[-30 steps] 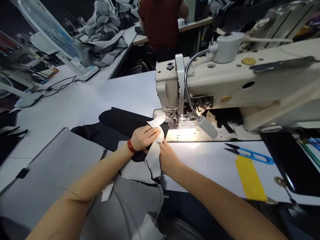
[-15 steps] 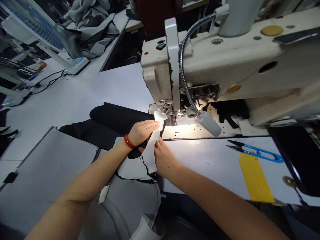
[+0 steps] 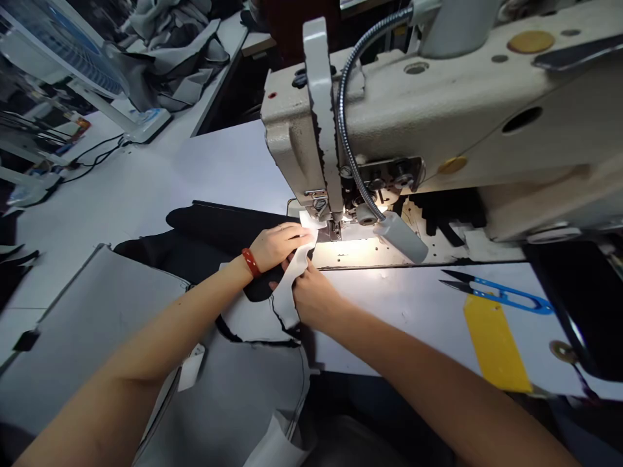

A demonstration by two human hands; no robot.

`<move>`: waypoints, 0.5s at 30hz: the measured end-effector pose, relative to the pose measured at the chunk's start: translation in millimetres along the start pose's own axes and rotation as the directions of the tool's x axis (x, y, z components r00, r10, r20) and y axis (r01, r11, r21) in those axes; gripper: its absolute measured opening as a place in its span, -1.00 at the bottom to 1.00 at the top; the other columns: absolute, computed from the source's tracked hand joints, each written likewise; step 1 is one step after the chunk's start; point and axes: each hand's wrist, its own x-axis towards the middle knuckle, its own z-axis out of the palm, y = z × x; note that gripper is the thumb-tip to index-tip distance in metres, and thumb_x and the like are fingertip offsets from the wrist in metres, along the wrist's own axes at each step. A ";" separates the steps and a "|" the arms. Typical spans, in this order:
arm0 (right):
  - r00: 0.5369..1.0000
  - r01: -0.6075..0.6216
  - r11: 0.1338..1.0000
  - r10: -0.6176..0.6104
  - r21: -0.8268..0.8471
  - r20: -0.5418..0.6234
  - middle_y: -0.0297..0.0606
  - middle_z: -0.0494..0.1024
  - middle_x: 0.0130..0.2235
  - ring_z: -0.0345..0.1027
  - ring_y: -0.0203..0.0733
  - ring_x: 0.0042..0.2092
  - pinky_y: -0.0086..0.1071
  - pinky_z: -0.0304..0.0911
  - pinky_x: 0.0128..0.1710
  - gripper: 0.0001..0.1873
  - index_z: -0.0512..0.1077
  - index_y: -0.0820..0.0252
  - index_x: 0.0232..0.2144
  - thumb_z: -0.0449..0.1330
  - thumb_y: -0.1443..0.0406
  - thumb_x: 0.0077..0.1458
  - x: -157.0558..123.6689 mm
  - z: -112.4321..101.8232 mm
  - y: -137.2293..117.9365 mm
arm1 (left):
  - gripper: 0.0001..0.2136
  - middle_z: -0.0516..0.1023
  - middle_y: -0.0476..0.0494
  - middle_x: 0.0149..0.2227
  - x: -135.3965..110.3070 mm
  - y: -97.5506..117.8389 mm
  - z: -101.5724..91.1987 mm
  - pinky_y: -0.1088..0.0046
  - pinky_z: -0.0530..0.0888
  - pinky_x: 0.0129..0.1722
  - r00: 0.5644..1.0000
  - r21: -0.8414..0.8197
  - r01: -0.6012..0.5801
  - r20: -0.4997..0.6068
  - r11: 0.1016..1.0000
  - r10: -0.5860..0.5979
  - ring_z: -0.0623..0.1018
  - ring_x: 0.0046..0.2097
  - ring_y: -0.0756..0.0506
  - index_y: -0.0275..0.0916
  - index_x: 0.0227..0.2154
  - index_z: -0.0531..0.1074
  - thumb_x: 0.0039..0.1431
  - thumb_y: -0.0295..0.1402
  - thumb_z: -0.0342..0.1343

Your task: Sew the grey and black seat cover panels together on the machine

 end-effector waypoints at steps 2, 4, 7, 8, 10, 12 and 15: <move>1.000 0.011 1.000 -0.011 0.024 0.005 0.01 0.48 -0.07 0.27 0.11 0.06 0.03 0.15 0.07 -0.64 0.46 0.28 -0.10 0.05 0.45 0.04 5.5 -6.5 12.7 | -0.75 0.49 -0.05 -0.08 11.6 -6.3 2.9 0.54 0.42 -0.17 0.998 0.025 0.051 0.030 0.998 -0.052 0.41 -0.02 -0.04 -0.18 -0.15 0.47 0.27 -0.44 -0.11; 1.000 0.007 0.998 -0.006 0.058 -0.028 0.03 0.50 -0.10 0.29 0.08 0.05 -0.03 0.18 0.06 -0.64 0.46 0.34 -0.11 0.01 0.48 0.06 6.9 -11.5 26.0 | -0.76 0.49 -0.06 -0.10 26.3 -10.6 6.7 0.52 0.41 -0.20 0.995 0.036 0.087 0.053 0.996 -0.089 0.42 -0.04 -0.06 -0.17 -0.17 0.48 0.25 -0.43 -0.08; 0.998 -0.004 0.995 0.009 0.097 -0.055 -0.01 0.53 -0.15 0.35 -0.02 -0.02 -0.13 0.25 0.02 -0.63 0.45 0.35 -0.11 -0.02 0.49 0.07 -4.7 -17.1 39.4 | -0.77 0.50 -0.11 -0.14 44.4 -5.8 10.6 0.46 0.40 -0.22 0.991 0.047 0.102 0.080 0.994 -0.106 0.43 -0.08 -0.09 -0.20 -0.19 0.49 0.24 -0.44 -0.07; 0.999 0.002 0.994 0.004 0.110 -0.054 -0.03 0.53 -0.14 0.36 -0.04 -0.03 -0.15 0.25 0.03 -0.63 0.45 0.34 -0.10 0.00 0.49 0.05 -11.8 -18.6 41.0 | -0.77 0.50 -0.12 -0.13 47.4 -0.9 10.7 0.44 0.40 -0.21 0.991 0.051 0.096 0.092 0.994 -0.101 0.43 -0.09 -0.10 -0.21 -0.19 0.48 0.24 -0.45 -0.08; 0.998 0.024 0.989 -0.015 0.149 -0.059 -0.06 0.52 -0.11 0.33 -0.06 0.01 -0.15 0.20 0.08 -0.61 0.45 0.29 -0.10 0.03 0.49 0.01 -27.6 -21.1 40.4 | -0.77 0.49 -0.14 -0.10 48.5 11.6 9.1 0.41 0.41 -0.21 0.989 0.056 0.075 0.121 0.996 -0.082 0.42 -0.08 -0.13 -0.25 -0.19 0.47 0.25 -0.46 -0.09; 0.998 0.043 0.983 -0.034 0.178 -0.053 -0.07 0.49 -0.05 0.28 -0.05 0.07 -0.14 0.15 0.13 -0.60 0.46 0.26 -0.11 0.04 0.48 -0.02 -40.9 -22.8 36.8 | -0.77 0.47 -0.16 -0.08 45.3 23.9 6.2 0.40 0.42 -0.23 0.988 0.065 0.063 0.140 0.996 -0.072 0.41 -0.07 -0.15 -0.28 -0.17 0.45 0.25 -0.45 -0.10; 0.999 0.034 0.987 -0.028 0.160 -0.037 -0.05 0.46 -0.01 0.21 0.00 0.12 -0.09 0.15 0.12 -0.61 0.47 0.27 -0.12 0.04 0.46 -0.01 -50.0 -22.9 31.4 | -0.77 0.47 -0.19 -0.08 39.3 34.2 3.4 0.42 0.43 -0.29 0.988 0.084 0.066 0.134 0.994 -0.076 0.41 -0.08 -0.15 -0.31 -0.14 0.42 0.26 -0.45 -0.11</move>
